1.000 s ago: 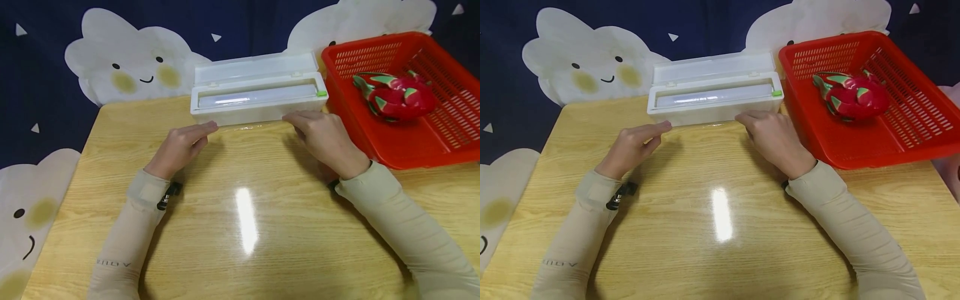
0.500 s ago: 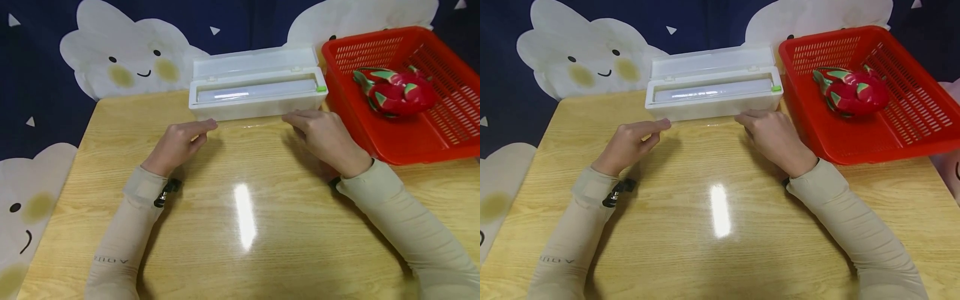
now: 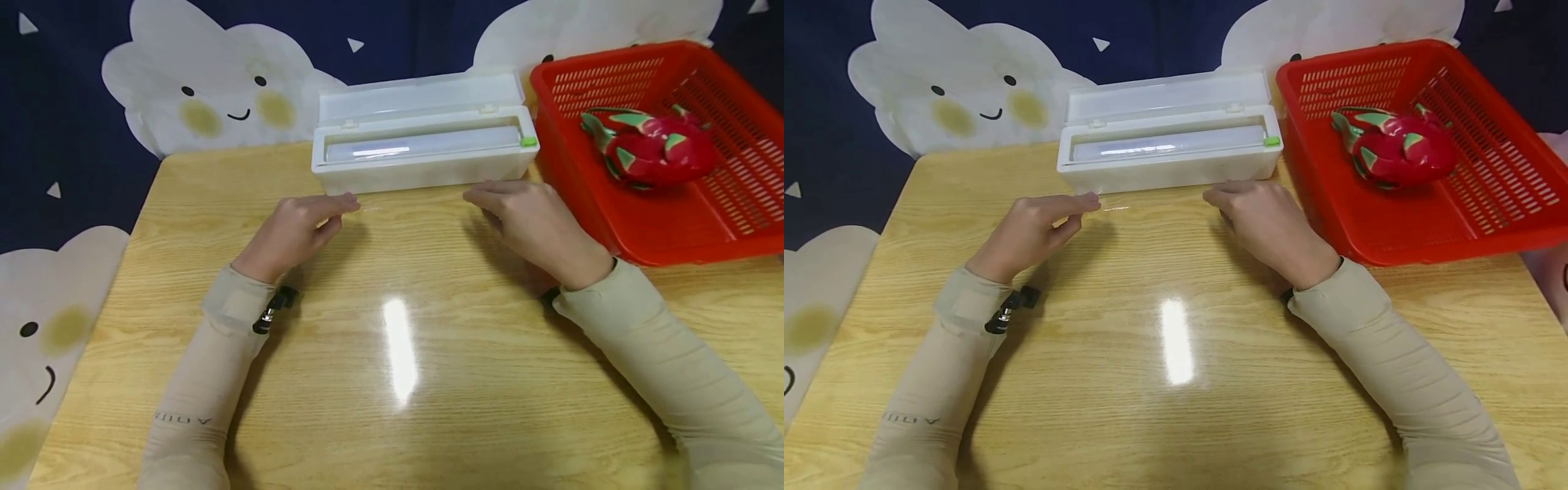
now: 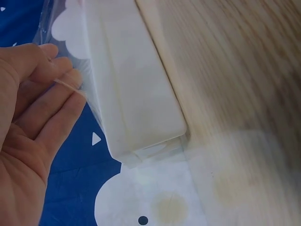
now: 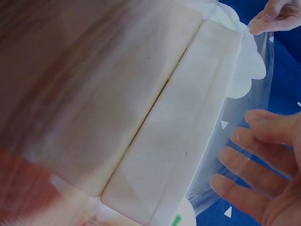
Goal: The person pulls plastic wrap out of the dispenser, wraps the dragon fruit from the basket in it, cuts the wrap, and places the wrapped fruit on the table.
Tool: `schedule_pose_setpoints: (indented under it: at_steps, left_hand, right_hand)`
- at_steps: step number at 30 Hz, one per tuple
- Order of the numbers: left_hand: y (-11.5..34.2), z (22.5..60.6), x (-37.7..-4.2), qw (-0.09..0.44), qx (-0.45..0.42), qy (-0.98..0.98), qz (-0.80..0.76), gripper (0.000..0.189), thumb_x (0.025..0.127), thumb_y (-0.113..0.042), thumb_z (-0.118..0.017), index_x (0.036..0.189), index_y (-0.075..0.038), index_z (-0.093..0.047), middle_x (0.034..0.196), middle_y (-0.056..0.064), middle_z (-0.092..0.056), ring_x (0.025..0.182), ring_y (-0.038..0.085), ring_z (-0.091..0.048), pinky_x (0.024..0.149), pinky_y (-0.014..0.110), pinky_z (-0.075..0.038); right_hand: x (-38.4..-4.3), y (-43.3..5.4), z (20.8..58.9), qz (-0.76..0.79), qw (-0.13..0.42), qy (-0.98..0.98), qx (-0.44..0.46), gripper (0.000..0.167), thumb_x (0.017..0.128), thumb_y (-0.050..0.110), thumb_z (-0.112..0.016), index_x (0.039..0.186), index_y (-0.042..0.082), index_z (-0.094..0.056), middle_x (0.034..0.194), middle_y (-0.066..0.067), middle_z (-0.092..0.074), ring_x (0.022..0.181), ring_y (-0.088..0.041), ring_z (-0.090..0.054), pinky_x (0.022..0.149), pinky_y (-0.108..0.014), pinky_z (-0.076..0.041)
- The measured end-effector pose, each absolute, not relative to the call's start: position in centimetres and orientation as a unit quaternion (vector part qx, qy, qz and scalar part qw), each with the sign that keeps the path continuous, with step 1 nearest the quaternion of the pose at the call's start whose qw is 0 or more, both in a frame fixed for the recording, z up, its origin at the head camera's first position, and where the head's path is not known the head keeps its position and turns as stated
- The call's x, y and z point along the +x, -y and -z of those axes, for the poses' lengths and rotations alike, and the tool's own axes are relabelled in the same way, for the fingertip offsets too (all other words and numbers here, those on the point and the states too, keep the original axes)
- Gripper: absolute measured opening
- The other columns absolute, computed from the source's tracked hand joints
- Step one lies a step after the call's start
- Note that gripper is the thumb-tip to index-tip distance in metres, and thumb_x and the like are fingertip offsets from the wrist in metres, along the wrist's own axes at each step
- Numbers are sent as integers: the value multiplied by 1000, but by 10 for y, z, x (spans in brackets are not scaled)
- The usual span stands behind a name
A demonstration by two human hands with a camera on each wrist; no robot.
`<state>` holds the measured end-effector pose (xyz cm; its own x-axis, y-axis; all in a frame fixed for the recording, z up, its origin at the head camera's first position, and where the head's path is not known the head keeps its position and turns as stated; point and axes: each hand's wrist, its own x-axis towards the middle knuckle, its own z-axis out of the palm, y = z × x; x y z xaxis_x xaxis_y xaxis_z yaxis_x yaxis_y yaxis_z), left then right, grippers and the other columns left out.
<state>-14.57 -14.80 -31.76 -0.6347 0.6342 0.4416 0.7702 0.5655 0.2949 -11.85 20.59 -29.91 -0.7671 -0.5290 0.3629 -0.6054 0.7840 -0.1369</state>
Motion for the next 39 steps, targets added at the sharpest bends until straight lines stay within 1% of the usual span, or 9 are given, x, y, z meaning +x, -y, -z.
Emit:
schedule_pose_setpoints:
  at_steps: [5, 12, 15, 18, 24, 29, 34, 36, 39]
  left_hand:
    - [149, 314, -144, 129, -403, 875, 235, 29, 96, 7, -60, 116, -3, -77, 119, 13, -78, 110, 27, -77, 79, 39, -64]
    - [148, 309, -141, 116, -398, 882, 222, 30, 97, 6, -58, 118, -5, -77, 121, 12, -77, 110, 26, -77, 75, 37, -63]
    - [147, 306, -141, 117, -403, 882, 214, 31, 98, 6, -57, 118, -5, -77, 121, 12, -77, 107, 26, -78, 64, 31, -54]
    - [146, 304, -142, 114, -409, 881, 211, 31, 97, 6, -56, 117, -6, -77, 120, 13, -78, 102, 25, -79, 59, 29, -46]
    - [148, 309, -141, 90, -423, 878, 206, 30, 95, 7, -57, 112, -6, -78, 114, 10, -80, 102, 21, -78, 67, 31, -56]
    - [153, 317, -137, 100, -434, 872, 202, 31, 93, 9, -58, 112, -7, -77, 113, 6, -79, 96, 16, -75, 73, 32, -60]
    - [154, 320, -131, 106, -436, 871, 197, 32, 94, 10, -58, 115, -5, -77, 118, 9, -78, 107, 21, -76, 87, 39, -64]
    - [153, 321, -131, 103, -435, 873, 197, 31, 94, 9, -59, 116, -4, -77, 121, 11, -78, 115, 26, -75, 88, 40, -64]
    - [150, 321, -131, 94, -435, 873, 198, 31, 95, 9, -58, 117, -3, -77, 121, 12, -77, 115, 26, -75, 81, 36, -64]
  right_hand:
    - [-118, -207, 298, -118, 150, 930, 313, 30, 96, -5, -63, 121, 4, -75, 118, -14, -78, 107, -31, -76, 89, -51, -63]
    - [-115, -208, 294, -108, 150, 929, 321, 31, 95, -6, -63, 122, 4, -75, 117, -14, -78, 106, -31, -76, 87, -51, -63]
    - [-113, -209, 293, -101, 149, 929, 322, 31, 95, -6, -63, 122, 3, -75, 117, -15, -78, 106, -32, -76, 87, -52, -63]
    - [-112, -209, 291, -94, 147, 930, 324, 30, 95, -5, -64, 121, 4, -75, 117, -15, -78, 105, -32, -76, 87, -52, -63]
    - [-110, -206, 285, -73, 131, 928, 340, 31, 94, -5, -64, 121, 6, -75, 116, -15, -78, 103, -33, -76, 82, -52, -63]
    - [-110, -204, 284, -53, 109, 930, 348, 34, 93, -5, -65, 123, 6, -75, 117, -16, -78, 103, -34, -76, 81, -52, -64]
    - [-108, -205, 283, -37, 95, 930, 353, 32, 94, -4, -64, 122, 6, -75, 116, -16, -78, 98, -34, -77, 79, -50, -64]
    - [-108, -205, 282, -28, 90, 931, 351, 32, 94, -2, -64, 123, 6, -75, 117, -15, -78, 95, -35, -77, 77, -50, -64]
    - [-105, -206, 280, -22, 80, 936, 342, 33, 94, -2, -64, 124, 7, -75, 119, -15, -78, 94, -36, -77, 76, -51, -63]
